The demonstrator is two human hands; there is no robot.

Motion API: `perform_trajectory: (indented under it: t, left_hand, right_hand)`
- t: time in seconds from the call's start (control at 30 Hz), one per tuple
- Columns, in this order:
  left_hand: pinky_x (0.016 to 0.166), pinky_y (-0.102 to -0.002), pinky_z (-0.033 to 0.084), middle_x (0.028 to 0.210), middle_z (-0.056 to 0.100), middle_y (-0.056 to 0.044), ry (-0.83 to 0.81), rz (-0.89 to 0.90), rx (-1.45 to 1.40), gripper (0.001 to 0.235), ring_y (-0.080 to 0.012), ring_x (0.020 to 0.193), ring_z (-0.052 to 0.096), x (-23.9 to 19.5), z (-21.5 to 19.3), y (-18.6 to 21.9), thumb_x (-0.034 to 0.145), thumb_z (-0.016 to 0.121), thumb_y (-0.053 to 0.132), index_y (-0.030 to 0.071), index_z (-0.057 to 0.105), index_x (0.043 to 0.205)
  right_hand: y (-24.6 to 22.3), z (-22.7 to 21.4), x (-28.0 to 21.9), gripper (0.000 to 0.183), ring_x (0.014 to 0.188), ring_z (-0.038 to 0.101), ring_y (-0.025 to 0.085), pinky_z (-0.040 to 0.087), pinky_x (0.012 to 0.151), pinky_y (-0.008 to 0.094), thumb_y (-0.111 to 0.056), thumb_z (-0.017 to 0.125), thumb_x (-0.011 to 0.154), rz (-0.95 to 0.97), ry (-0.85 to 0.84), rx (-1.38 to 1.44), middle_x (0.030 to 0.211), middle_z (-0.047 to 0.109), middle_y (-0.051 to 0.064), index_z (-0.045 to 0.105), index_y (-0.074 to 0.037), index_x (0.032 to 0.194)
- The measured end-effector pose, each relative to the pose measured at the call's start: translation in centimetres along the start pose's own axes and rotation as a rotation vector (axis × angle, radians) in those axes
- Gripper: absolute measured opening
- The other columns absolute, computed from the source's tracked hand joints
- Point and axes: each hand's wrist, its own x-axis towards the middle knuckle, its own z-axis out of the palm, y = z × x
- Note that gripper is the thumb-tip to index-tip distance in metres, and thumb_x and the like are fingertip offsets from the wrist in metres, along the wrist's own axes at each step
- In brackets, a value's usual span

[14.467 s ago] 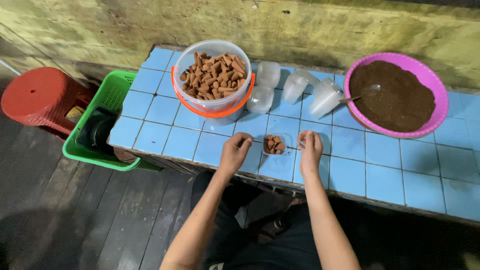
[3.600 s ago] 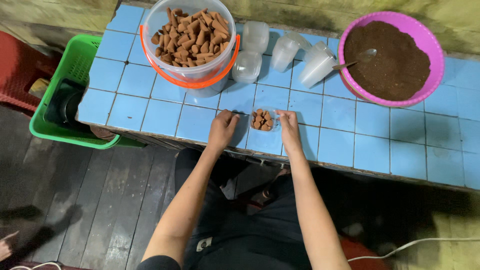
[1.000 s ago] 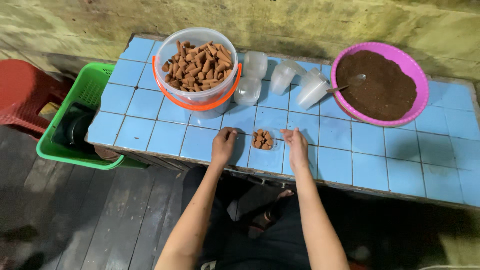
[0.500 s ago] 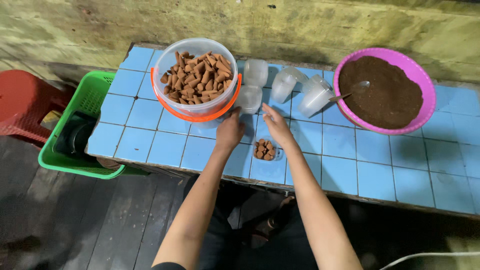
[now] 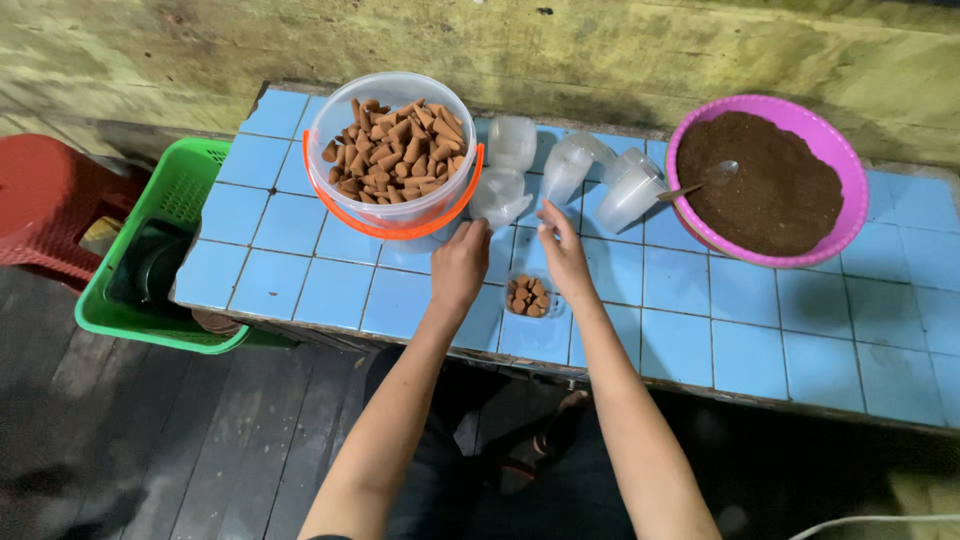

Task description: The person transfers small brown clay pieces from a large bucket into a small clear plastic container by hand. They fill the container and then place it on the table.

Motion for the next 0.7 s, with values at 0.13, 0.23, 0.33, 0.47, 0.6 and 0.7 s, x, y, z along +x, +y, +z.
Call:
perform_trajectory:
  t: [0.13, 0.23, 0.33, 0.47, 0.6, 0.7]
  left_hand:
    - [0.059, -0.045, 0.055, 0.075, 0.060, -0.003, -0.101, -0.126, -0.257, 0.008, -0.0307, 0.073, 0.068, 0.0, -3.1, 2.2, 0.101, 0.057, 0.027, 0.021, 0.061, 0.099]
    - [0.064, -0.048, 0.051, 0.070, 0.061, -0.008, -0.197, -0.282, -0.506, 0.013, -0.0353, 0.073, 0.065, -0.1, -4.6, 3.6, 0.103, 0.055, 0.026, 0.018, 0.064, 0.097]
    - [0.066, -0.042, 0.051, 0.067, 0.060, -0.009, -0.215, -0.392, -0.716, 0.017, -0.0288, 0.066, 0.060, -1.1, -4.3, 4.1, 0.104, 0.053, 0.022, 0.017, 0.063, 0.091]
    - [0.067, -0.037, 0.049, 0.067, 0.061, -0.007, -0.372, -0.481, -0.887, 0.024, -0.0176, 0.066, 0.055, -2.8, -3.0, 4.0, 0.105, 0.050, 0.023, 0.014, 0.064, 0.088]
    - [0.064, -0.033, 0.051, 0.067, 0.068, -0.004, -0.469, -0.522, -0.895, 0.019, -0.0151, 0.066, 0.064, -3.5, -4.7, 5.1, 0.102, 0.053, 0.021, 0.013, 0.069, 0.096]
    - [0.072, -0.040, 0.051, 0.078, 0.065, -0.014, -0.462, -0.520, -0.875, 0.041, -0.0227, 0.076, 0.060, -3.3, -7.8, 6.2, 0.093, 0.058, 0.011, 0.004, 0.058, 0.133]
  right_hand:
    - [-1.0, -1.2, -1.9, 0.052, 0.132, 0.051, 0.037, 0.041, 0.109, 0.051, -0.026, 0.047, 0.110, -0.043, 0.027, 0.071, 0.144, 0.053, 0.023, 0.037, -0.007, 0.157]
    - [0.0, -2.0, -3.2, 0.047, 0.118, 0.063, 0.021, 0.049, 0.099, 0.035, -0.023, 0.053, 0.106, -0.039, 0.043, 0.162, 0.131, 0.065, 0.016, 0.047, -0.006, 0.150]
    - [1.0, -2.7, -4.7, 0.048, 0.106, 0.066, 0.020, 0.054, 0.091, 0.034, -0.019, 0.064, 0.100, -0.045, 0.061, 0.167, 0.120, 0.068, 0.016, 0.055, -0.006, 0.145]
    - [1.7, -3.3, -7.2, 0.047, 0.091, 0.065, 0.014, 0.056, 0.083, 0.027, -0.010, 0.068, 0.096, -0.041, 0.109, 0.224, 0.101, 0.067, 0.009, 0.057, -0.005, 0.141]
    - [2.9, -3.4, -9.0, 0.051, 0.088, 0.064, 0.016, 0.056, 0.081, 0.029, -0.009, 0.066, 0.097, -0.024, 0.123, 0.199, 0.099, 0.066, 0.011, 0.052, -0.005, 0.146]
    - [3.3, -3.1, -10.0, 0.051, 0.089, 0.065, 0.016, 0.058, 0.082, 0.029, -0.007, 0.066, 0.096, 0.004, 0.116, 0.198, 0.099, 0.067, 0.011, 0.054, -0.005, 0.145]
